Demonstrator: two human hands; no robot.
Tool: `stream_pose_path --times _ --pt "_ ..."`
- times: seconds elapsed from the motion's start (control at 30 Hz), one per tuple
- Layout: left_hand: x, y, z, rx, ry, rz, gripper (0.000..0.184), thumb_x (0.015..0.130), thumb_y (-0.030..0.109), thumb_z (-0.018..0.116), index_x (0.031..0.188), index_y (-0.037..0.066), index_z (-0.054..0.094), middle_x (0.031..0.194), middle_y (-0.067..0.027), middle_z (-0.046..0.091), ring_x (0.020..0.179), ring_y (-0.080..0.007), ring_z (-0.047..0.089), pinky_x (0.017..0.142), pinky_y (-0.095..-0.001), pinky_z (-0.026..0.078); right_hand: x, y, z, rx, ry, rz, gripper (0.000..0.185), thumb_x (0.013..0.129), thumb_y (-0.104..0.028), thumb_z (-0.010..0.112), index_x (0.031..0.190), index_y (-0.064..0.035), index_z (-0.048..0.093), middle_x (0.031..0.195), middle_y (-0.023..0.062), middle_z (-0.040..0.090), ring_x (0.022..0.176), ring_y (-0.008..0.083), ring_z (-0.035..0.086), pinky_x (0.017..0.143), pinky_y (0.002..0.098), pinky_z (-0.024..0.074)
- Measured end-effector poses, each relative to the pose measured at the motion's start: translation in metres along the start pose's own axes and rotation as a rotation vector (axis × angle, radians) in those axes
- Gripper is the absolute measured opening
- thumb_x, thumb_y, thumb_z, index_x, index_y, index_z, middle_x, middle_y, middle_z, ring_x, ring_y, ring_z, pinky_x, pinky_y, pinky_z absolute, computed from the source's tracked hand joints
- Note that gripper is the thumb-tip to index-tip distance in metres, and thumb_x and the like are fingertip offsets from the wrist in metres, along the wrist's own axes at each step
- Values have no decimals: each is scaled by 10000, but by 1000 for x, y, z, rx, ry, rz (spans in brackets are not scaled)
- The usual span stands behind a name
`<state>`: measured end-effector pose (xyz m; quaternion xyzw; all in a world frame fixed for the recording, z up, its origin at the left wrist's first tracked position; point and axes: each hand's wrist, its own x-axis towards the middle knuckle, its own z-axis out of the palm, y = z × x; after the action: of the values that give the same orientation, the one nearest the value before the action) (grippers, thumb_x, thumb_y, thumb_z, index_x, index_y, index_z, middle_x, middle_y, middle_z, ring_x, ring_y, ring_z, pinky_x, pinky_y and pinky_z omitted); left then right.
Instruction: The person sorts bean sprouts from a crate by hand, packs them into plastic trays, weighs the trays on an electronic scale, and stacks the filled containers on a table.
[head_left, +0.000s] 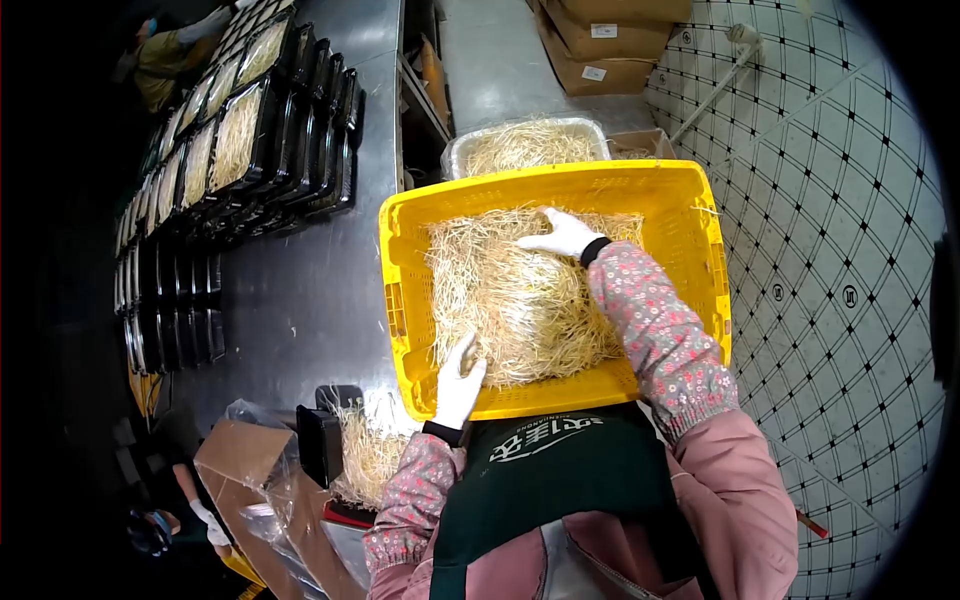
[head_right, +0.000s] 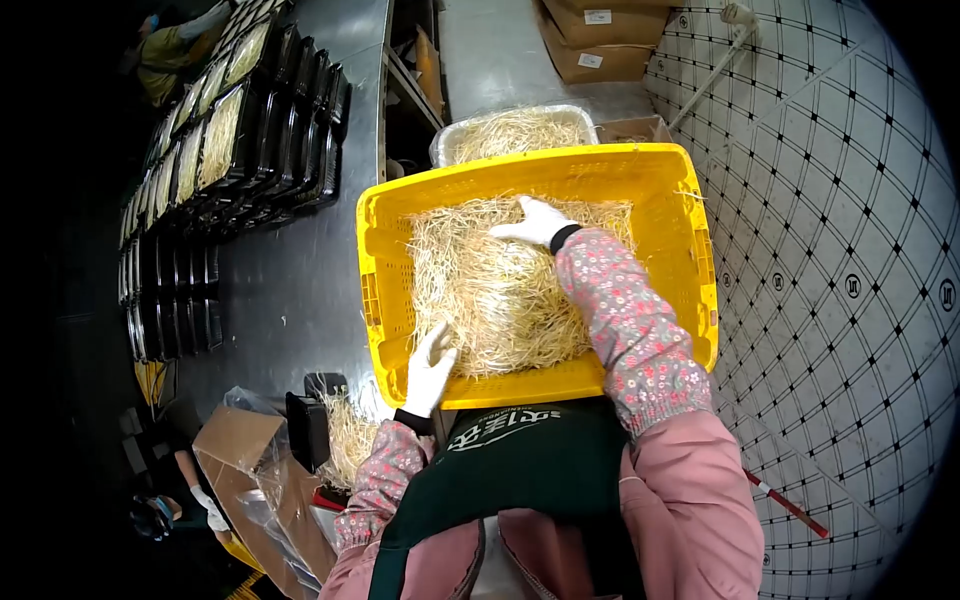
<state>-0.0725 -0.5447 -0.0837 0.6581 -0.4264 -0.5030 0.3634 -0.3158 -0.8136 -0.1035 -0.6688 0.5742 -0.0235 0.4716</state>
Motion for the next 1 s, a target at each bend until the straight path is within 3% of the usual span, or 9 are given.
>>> stream_pose_path --times 0.1,0.23,0.33,0.43,0.47,0.6,0.8,0.87,1.0 --pt "-22 56 -29 -108 99 37 443 954 17 598 1389 -9 515 1316 -144 624 1195 -213 607 1012 -307 478 -9 -12 44 -26 -212 -133 1221 685 -698 747 1501 86 289 1483 310 414 1389 380 423 1151 367 347" --pt "-69 73 -101 12 617 199 246 960 23 581 1191 5 664 1166 -107 688 1071 -193 648 991 -328 501 -80 -48 60 -385 -224 -222 1305 627 -687 802 1522 65 223 1455 335 408 1400 413 374 1156 425 322" --pt "-105 63 -146 32 926 102 379 993 140 537 1329 -32 558 1303 -164 616 1194 -267 599 1016 -393 482 -88 -22 70 -420 -151 -238 1285 625 -630 840 1537 28 219 1508 310 344 1436 393 318 1177 420 282" --pt "-142 22 -191 90 1109 139 402 998 145 546 1352 -44 536 1376 -166 569 1248 -263 548 1050 -399 438 -77 -5 32 340 -168 -221 1144 734 -564 812 1540 15 243 1529 281 359 1427 360 365 1184 404 289" --pt "-156 -3 -212 336 1200 145 421 988 134 572 1368 -40 525 1379 -162 569 1251 -267 539 1074 -393 415 -60 13 21 145 -57 -184 1027 798 -531 780 1522 18 301 1502 259 419 1384 330 438 1154 386 341" --pt "-185 -36 -241 480 1449 31 478 955 126 626 1399 -1 503 1451 -163 484 1296 -305 487 1119 -418 370 -57 23 -24 337 113 -61 827 881 -474 719 1453 41 420 1442 241 502 1336 315 493 1129 370 371" --pt "-207 -115 -278 575 1523 -320 649 943 334 679 1412 -56 457 1445 -243 473 1335 -344 455 1137 -432 350 -64 47 -39 267 280 -102 687 900 -441 703 1374 27 535 1348 197 597 1262 289 557 1091 364 410" --pt "-200 -120 -274 24 1502 -320 706 933 379 689 1420 -68 441 1458 -249 467 1331 -325 470 1135 -422 356 -65 50 -38 266 294 -101 669 900 -438 703 1362 21 550 1348 190 599 1256 288 561 1089 365 412" --pt "-190 -109 -260 -153 1324 -393 707 931 356 699 1440 -55 432 1475 -196 474 1262 -300 528 1073 -378 412 -77 38 -35 260 301 -45 559 921 -368 703 1345 -23 585 1334 149 619 1255 253 558 1093 355 402"
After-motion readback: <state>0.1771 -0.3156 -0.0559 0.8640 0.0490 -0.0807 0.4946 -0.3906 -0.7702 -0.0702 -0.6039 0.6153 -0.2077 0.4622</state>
